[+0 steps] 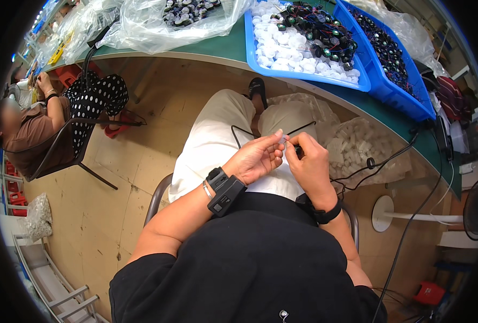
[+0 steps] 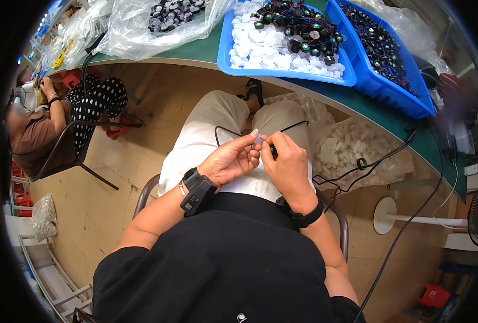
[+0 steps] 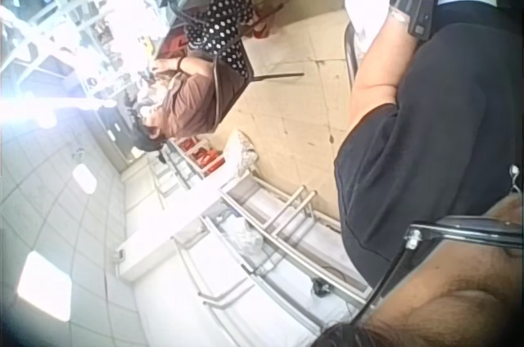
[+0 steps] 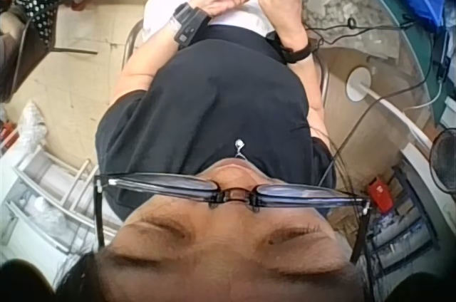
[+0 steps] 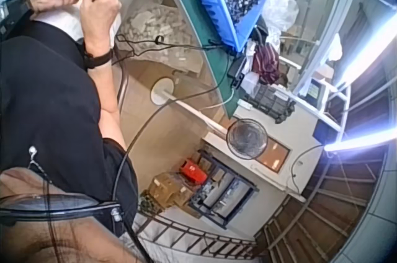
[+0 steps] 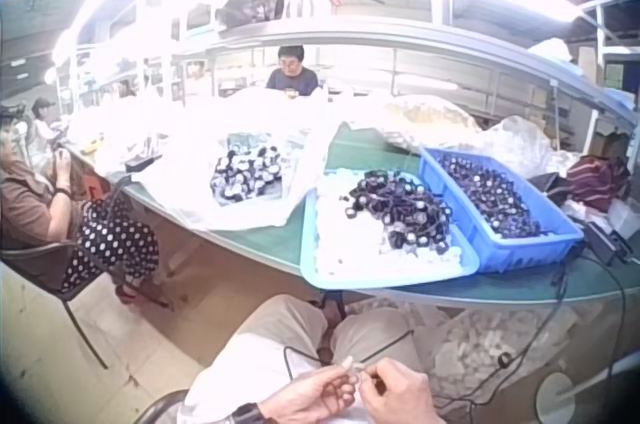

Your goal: The person sits at a workbench and repeatedly picks up small white plastic components and black electronic modules with wires. They insert the modules into the white components and place the assembled units into a blue tray. The person occasionally adjusts the head-mounted camera during the task.

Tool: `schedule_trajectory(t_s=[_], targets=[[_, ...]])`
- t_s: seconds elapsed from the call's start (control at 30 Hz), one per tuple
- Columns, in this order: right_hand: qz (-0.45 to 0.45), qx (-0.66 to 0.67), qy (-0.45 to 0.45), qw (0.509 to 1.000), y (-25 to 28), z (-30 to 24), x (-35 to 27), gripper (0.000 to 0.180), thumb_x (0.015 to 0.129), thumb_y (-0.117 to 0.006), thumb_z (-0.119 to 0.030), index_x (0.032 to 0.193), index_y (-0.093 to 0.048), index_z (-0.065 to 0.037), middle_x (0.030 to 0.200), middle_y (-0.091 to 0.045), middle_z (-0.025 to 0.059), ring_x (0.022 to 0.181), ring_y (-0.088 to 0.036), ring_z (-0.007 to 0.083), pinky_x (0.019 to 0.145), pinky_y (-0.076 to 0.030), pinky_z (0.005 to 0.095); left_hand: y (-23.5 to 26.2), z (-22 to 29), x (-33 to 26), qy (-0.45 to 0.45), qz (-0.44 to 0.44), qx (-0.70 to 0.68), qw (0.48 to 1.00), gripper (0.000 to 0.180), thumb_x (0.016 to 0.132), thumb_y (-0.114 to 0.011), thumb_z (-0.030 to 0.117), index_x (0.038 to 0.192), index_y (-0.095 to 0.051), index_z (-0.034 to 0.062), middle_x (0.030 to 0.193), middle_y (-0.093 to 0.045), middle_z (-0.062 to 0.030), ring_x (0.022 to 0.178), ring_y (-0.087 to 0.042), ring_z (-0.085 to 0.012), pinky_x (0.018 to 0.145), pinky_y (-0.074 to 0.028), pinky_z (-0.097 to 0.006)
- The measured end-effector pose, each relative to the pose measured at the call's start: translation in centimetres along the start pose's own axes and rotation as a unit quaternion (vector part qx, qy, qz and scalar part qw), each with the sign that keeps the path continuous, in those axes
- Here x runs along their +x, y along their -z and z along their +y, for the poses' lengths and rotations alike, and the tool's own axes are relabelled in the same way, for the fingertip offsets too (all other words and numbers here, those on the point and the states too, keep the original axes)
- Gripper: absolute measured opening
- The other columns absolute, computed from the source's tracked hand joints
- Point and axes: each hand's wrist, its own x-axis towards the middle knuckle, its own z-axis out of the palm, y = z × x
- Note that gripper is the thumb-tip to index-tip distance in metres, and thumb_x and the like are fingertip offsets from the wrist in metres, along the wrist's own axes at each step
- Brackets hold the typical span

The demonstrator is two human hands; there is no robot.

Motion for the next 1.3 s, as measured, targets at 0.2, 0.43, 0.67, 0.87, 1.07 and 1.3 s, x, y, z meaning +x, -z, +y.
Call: schedule_trajectory(t_s=[0.2, 0.43, 0.67, 0.87, 1.07, 1.3], targets=[[-0.013, 0.025, 0.000, 1.000, 0.0, 0.2, 0.0, 0.004, 0.082, -0.062, -0.003, 0.084, -0.059, -0.001, 0.076, -0.061, 0.0128, 0.062, -0.061, 0.0304, 0.057, -0.049, 0.0373, 0.3, -0.2, -0.1, -0.028, 0.005, 0.066, 0.997, 0.018, 0.093, -0.063, 0.022, 0.102, -0.063, 0.0069, 0.083, -0.059, 0.0040, 0.071, -0.055, -0.0039, 0.066, -0.049, -0.019], [-0.051, 0.171, -0.128, 0.976, 0.1, 0.6, 0.0, 0.007, 0.087, -0.060, -0.001, 0.092, -0.060, 0.003, 0.084, -0.064, 0.0126, 0.071, -0.066, 0.0210, 0.065, -0.053, 0.0305, -0.3, 0.1, -0.3, -0.078, 0.013, 0.151, 0.985, 0.024, 0.090, -0.067, 0.019, 0.109, -0.063, 0.0043, 0.085, -0.060, 0.0031, 0.073, -0.052, -0.0044, 0.068, -0.046, -0.019], [-0.060, 0.185, -0.107, 0.975, -0.7, 1.4, -0.3, 0.016, 0.090, -0.057, -0.002, 0.104, -0.053, 0.003, 0.087, -0.066, 0.0165, 0.076, -0.068, 0.0197, 0.067, -0.053, 0.0291, -1.0, 0.6, -0.9, -0.146, 0.046, 0.325, 0.933, 0.031, 0.087, -0.068, 0.015, 0.113, -0.062, -0.0015, 0.091, -0.063, -0.0013, 0.078, -0.053, -0.0074, 0.072, -0.046, -0.021], [-0.113, 0.245, -0.179, 0.946, -0.7, 1.0, -0.2, 0.010, 0.093, -0.056, -0.008, 0.098, -0.055, 0.000, 0.081, -0.065, 0.0087, 0.076, -0.063, 0.0116, 0.066, -0.051, 0.0262, 0.2, 0.1, -0.4, -0.152, 0.005, 0.362, 0.920, 0.042, 0.088, -0.066, 0.012, 0.123, -0.052, -0.0063, 0.101, -0.065, -0.0094, 0.091, -0.062, -0.0127, 0.079, -0.049, -0.025], [-0.106, 0.249, -0.172, 0.947, 0.0, 2.2, -0.1, 0.013, 0.093, -0.058, -0.009, 0.086, -0.057, 0.002, 0.076, -0.059, 0.0005, 0.070, -0.053, 0.0062, 0.064, -0.044, 0.0213, 0.3, -0.6, 0.4, -0.167, 0.004, 0.388, 0.907, 0.046, 0.082, -0.072, 0.008, 0.122, -0.051, -0.0042, 0.082, -0.054, 0.0024, 0.077, -0.053, -0.0053, 0.072, -0.045, -0.021], [0.003, 0.229, -0.135, 0.964, -0.1, 1.9, -0.1, 0.012, 0.094, -0.057, -0.009, 0.089, -0.057, 0.002, 0.079, -0.059, 0.0013, 0.071, -0.053, 0.0071, 0.064, -0.044, 0.0228, -0.4, -0.1, -0.3, -0.100, -0.033, 0.243, 0.964, 0.044, 0.086, -0.069, 0.009, 0.123, -0.049, -0.0026, 0.099, -0.055, -0.0041, 0.084, -0.057, -0.0083, 0.078, -0.049, -0.022]])
